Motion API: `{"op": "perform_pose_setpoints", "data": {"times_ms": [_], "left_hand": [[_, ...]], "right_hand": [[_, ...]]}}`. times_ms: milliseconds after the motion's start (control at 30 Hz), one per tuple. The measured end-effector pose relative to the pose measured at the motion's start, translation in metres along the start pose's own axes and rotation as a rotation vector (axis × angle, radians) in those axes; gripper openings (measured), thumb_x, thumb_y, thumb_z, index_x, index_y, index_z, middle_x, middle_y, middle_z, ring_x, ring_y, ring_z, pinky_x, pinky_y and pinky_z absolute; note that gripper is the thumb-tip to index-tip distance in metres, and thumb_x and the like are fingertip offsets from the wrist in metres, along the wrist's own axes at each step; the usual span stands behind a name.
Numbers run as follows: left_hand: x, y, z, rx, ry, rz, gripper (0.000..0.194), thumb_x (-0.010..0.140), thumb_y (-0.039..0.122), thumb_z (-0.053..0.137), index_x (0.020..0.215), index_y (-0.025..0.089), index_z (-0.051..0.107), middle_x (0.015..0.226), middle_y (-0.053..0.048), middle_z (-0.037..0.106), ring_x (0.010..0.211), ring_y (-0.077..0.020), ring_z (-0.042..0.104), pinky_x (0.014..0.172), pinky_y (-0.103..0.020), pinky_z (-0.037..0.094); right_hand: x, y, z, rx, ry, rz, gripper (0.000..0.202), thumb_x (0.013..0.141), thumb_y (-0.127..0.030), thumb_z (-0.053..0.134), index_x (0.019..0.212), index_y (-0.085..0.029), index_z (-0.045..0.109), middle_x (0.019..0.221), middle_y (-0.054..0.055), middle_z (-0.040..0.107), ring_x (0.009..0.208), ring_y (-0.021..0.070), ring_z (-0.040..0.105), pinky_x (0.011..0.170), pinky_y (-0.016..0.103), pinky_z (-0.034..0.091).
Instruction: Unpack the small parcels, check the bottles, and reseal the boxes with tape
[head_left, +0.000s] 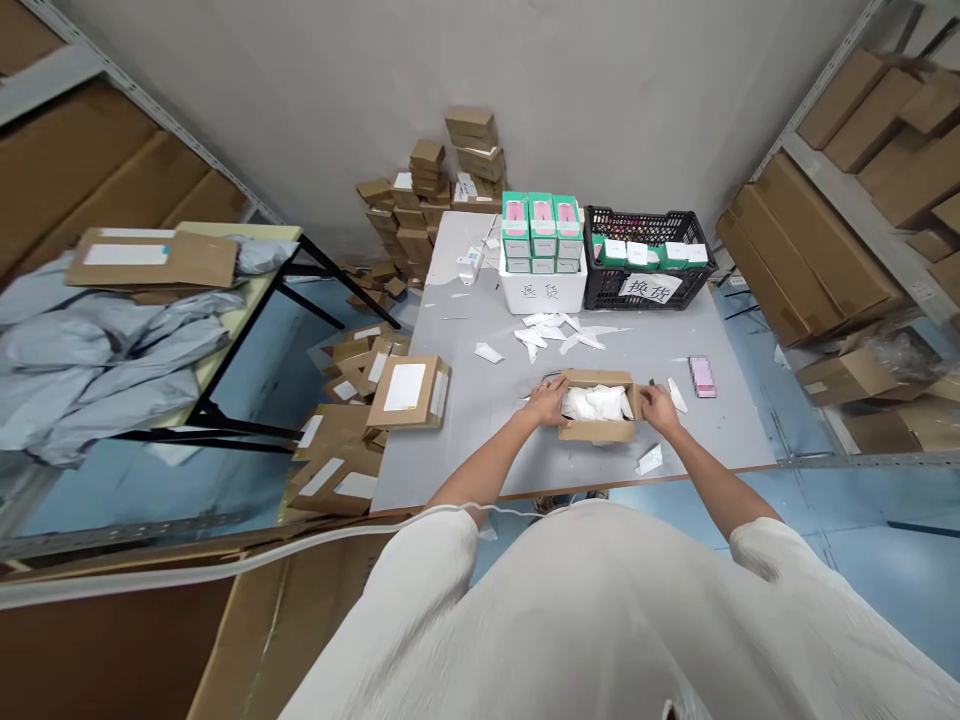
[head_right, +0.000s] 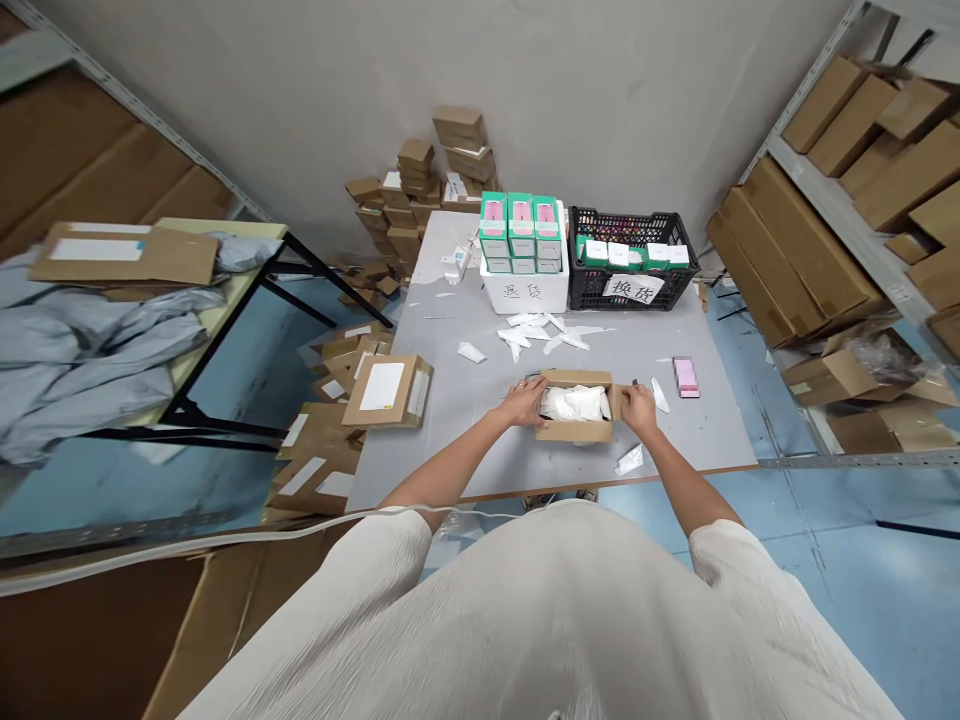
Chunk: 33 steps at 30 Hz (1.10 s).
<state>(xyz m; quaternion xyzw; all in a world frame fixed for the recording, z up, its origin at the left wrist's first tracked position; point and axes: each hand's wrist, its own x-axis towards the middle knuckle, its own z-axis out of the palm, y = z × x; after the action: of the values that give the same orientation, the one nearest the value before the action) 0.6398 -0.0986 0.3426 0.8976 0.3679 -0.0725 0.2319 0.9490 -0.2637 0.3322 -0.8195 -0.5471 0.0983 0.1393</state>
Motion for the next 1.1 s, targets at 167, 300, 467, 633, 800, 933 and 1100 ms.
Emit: {"op": "perform_pose_setpoints", "data": {"times_ms": [167,300,467,633,800,933,1100], "left_hand": [[-0.003,-0.001,0.003,-0.037,0.029,-0.004,0.133,0.066,0.053,0.097,0.176,0.029,0.025,0.185,-0.017,0.023,0.162,-0.0493,0.032,0.127,-0.058,0.038],[-0.005,-0.001,0.006,-0.056,0.051,-0.005,0.134,0.065,0.054,0.097,0.176,0.03,0.027,0.184,-0.016,0.025,0.162,-0.0501,0.033,0.126,-0.057,0.04],[-0.008,-0.003,0.01,-0.087,0.087,0.001,0.133,0.064,0.054,0.097,0.176,0.031,0.028,0.184,-0.014,0.027,0.16,-0.0497,0.035,0.123,-0.057,0.042],[-0.012,-0.004,0.012,-0.128,0.118,0.012,0.132,0.065,0.054,0.096,0.176,0.028,0.028,0.183,-0.014,0.029,0.158,-0.0487,0.038,0.123,-0.054,0.042],[-0.015,-0.005,0.016,-0.134,0.126,0.0,0.132,0.067,0.054,0.095,0.177,0.026,0.028,0.184,-0.014,0.027,0.157,-0.0479,0.041,0.123,-0.053,0.043],[-0.01,-0.01,0.023,-0.139,0.139,0.019,0.132,0.069,0.055,0.094,0.178,0.025,0.026,0.184,-0.014,0.028,0.158,-0.0471,0.04,0.125,-0.053,0.04],[-0.004,-0.017,0.03,-0.15,0.144,0.035,0.135,0.066,0.056,0.095,0.178,0.028,0.024,0.185,-0.013,0.025,0.159,-0.0463,0.039,0.127,-0.053,0.038]], "right_hand": [[0.008,-0.016,0.01,0.151,-0.054,0.041,0.043,0.101,-0.017,0.043,0.134,-0.018,0.07,0.129,0.013,0.075,0.117,0.0254,0.068,0.099,0.033,0.052],[0.008,-0.021,0.003,0.127,-0.059,0.058,0.04,0.103,-0.021,0.045,0.134,-0.018,0.071,0.129,0.014,0.075,0.118,0.0279,0.066,0.101,0.035,0.051],[0.012,-0.045,0.001,-0.077,-0.011,-0.193,0.043,0.101,-0.022,0.053,0.14,-0.017,0.07,0.139,0.019,0.068,0.131,0.0353,0.056,0.115,0.046,0.042],[0.027,-0.109,0.02,-0.131,-0.295,-0.559,0.042,0.103,-0.021,0.054,0.14,-0.022,0.072,0.142,0.013,0.07,0.133,0.0306,0.06,0.115,0.041,0.043],[0.036,-0.158,0.035,-0.197,-0.399,-0.677,0.049,0.104,-0.017,0.051,0.15,-0.017,0.067,0.159,0.015,0.063,0.142,0.0323,0.057,0.115,0.042,0.045],[0.035,-0.165,0.035,-0.252,-0.483,-0.671,0.041,0.104,-0.022,0.054,0.14,-0.02,0.074,0.157,0.016,0.064,0.141,0.0335,0.059,0.113,0.044,0.047],[0.035,-0.148,0.028,-0.304,-0.567,-0.608,0.03,0.105,-0.027,0.056,0.104,-0.023,0.085,0.127,0.013,0.081,0.118,0.0307,0.073,0.102,0.039,0.051]]}}
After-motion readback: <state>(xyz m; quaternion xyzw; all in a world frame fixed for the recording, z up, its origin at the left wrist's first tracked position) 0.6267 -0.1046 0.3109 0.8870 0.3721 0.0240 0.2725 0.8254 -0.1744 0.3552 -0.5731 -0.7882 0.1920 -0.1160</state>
